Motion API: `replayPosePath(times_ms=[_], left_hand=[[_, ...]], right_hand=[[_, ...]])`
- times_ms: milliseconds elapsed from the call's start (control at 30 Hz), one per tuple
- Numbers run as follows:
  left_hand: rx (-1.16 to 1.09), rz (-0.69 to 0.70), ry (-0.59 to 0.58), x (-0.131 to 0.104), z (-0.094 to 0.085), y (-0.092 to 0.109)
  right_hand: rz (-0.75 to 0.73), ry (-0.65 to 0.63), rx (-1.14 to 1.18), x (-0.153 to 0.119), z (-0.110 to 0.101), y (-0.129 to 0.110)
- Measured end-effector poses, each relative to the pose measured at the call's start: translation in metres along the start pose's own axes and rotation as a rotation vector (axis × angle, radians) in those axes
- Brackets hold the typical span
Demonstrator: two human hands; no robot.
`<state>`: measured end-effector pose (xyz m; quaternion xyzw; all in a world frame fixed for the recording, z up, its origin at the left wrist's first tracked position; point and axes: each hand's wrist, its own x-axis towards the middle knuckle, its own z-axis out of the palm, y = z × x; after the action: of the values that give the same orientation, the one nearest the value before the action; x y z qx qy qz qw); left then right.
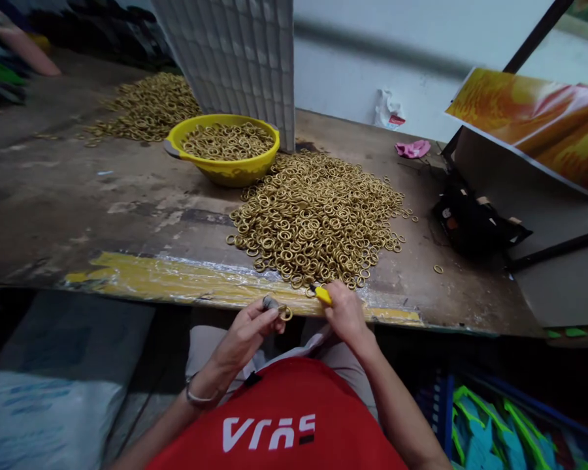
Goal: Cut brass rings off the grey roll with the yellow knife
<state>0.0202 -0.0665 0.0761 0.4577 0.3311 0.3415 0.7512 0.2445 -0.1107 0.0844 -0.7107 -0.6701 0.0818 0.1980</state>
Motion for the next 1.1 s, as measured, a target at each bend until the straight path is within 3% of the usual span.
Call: replayPosePath(times_ms=[200,333,433,500,633,767,933,1100], left_hand=[[-0.49,-0.17,-0.016,0.01,-0.013,-0.01],[-0.636,-0.33,-0.049,0.012,-0.014,-0.006],[-0.59,-0.417,0.022,0.016,-0.009,-0.01],[-0.509,-0.383,0.054,0.018,-0.005,-0.014],[-0.391,-0.271,-0.032,0.017,0.003,-0.013],[-0.37,-0.257,-0.117,0.016,0.009,-0.006],[-0.359,-0.237,-0.138,0.014,0.015,-0.001],[-0.233,-0.186,-0.079,0.009,0.017,-0.002]], right_hand=[[0.011,-0.171,-0.199,0.014,0.034,-0.03],[0.053,-0.221,-0.207,0.026,0.033,-0.032],[0.077,-0.135,0.122,0.026,0.024,-0.029],[0.107,-0.069,0.478,0.022,0.019,-0.028],[0.269,-0.09,1.059,0.009,0.019,-0.033],[0.341,-0.124,1.291,0.0,0.028,-0.04],[0.234,-0.11,1.192,-0.004,0.027,-0.043],[-0.065,0.04,0.634,-0.014,0.012,-0.04]])
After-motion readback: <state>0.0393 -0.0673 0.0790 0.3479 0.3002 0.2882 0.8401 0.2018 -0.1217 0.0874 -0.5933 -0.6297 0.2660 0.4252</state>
